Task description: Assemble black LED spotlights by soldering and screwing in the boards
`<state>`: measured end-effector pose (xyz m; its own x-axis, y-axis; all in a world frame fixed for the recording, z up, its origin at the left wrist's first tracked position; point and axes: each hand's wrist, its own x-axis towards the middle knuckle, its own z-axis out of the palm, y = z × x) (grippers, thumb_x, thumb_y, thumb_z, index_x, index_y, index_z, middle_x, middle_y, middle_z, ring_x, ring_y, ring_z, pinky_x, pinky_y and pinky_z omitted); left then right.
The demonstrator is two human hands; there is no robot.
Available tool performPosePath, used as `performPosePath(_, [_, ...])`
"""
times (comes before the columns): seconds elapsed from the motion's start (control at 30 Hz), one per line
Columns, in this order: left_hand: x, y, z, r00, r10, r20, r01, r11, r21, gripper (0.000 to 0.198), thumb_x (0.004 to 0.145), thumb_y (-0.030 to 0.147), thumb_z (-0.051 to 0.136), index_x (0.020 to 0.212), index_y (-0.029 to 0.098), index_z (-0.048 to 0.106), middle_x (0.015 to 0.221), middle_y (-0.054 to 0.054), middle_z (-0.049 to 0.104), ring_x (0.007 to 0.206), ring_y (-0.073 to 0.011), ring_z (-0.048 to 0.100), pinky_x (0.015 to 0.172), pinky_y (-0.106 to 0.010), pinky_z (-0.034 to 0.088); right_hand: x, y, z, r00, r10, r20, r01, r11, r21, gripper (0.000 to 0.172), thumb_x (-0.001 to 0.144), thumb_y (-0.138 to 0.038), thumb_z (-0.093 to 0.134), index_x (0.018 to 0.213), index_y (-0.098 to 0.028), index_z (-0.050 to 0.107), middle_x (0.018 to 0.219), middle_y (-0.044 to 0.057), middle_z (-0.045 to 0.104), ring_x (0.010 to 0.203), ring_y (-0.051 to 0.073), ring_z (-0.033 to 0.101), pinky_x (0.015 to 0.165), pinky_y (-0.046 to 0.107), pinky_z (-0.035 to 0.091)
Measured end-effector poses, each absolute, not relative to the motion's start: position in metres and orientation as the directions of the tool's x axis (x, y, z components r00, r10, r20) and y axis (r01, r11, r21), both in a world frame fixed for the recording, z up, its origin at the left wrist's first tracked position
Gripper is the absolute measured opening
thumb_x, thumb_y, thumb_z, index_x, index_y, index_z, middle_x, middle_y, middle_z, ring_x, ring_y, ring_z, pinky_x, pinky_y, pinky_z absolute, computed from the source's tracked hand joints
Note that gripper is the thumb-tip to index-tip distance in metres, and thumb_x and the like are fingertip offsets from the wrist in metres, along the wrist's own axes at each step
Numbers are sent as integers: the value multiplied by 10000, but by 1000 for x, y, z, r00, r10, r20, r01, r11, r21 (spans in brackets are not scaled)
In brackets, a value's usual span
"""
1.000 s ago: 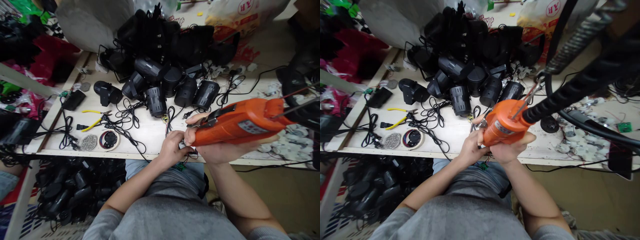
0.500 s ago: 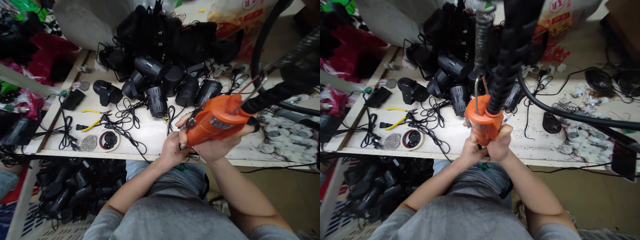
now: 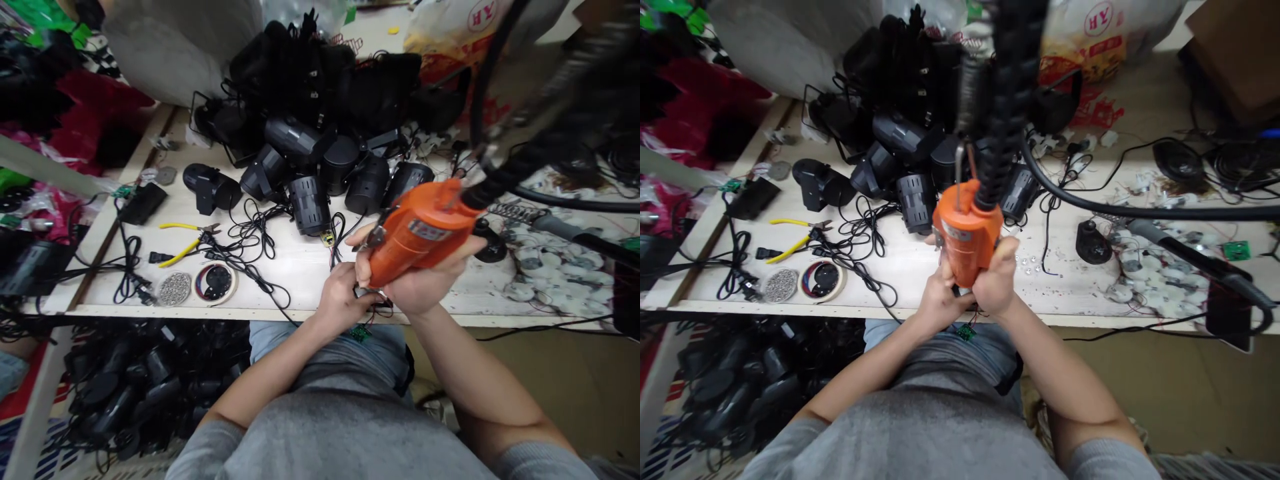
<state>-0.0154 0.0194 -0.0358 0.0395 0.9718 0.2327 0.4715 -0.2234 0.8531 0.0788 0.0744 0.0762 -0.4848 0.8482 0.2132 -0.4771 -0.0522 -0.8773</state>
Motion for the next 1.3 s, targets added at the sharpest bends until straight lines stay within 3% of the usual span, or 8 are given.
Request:
performPosePath(0.13, [-16,20,-37,84,943,322,450,-324,832,291,732,178,853,977,180,696,1023,-73,754,976,-232,704,864,-375,574,115,62,83,-305,914,267,-513,79,-855,625,740,-820,608,959,-248,732,650,28,664,525,201,614,506,365,527])
performPosePath(0.23, [-17,19,-38,86,935,344,453,-345,822,324,757,207,847,1044,181,698,1052,-83,756,1005,-237,706,885,-391,570,133,58,73,-236,933,270,-510,118,-852,668,728,-836,598,984,-233,730,647,42,672,519,210,616,497,368,526])
performPosePath(0.4, [-18,18,-37,98,949,300,462,-310,831,321,770,217,840,1058,186,701,1063,-88,754,1022,-245,701,901,-400,560,138,69,43,-315,901,299,-560,78,-825,819,684,-941,490,1031,-233,713,667,53,684,475,224,615,462,395,535])
performPosePath(0.53, [-19,18,-33,115,956,272,461,-293,837,306,793,246,824,1069,192,703,1088,-91,753,1040,-248,694,919,-405,549,138,74,39,-330,894,303,-574,65,-817,802,670,-920,548,1021,-224,733,751,70,710,474,214,625,424,377,526])
performPosePath(0.77, [-21,19,-31,136,960,246,443,-281,851,302,800,265,819,1072,195,710,1099,-89,754,1063,-250,684,939,-404,533,140,75,42,-359,894,268,-476,71,-877,829,672,-927,536,989,-192,752,630,63,670,459,225,622,404,365,518])
performPosePath(1.1, [-19,19,-34,119,951,285,453,-307,837,299,805,254,814,1073,188,700,1092,-92,749,1045,-241,687,924,-400,538,137,68,45,-290,918,272,-565,65,-822,686,720,-854,592,1030,-257,729,901,81,740,505,206,648,430,363,534])
performPosePath(1.3, [-19,19,-33,116,955,271,463,-294,836,271,783,232,823,1015,189,690,1062,-77,746,1015,-236,684,904,-390,537,137,74,50,-370,889,271,-477,69,-876,716,694,-870,597,958,-223,751,776,76,713,500,195,619,417,331,494])
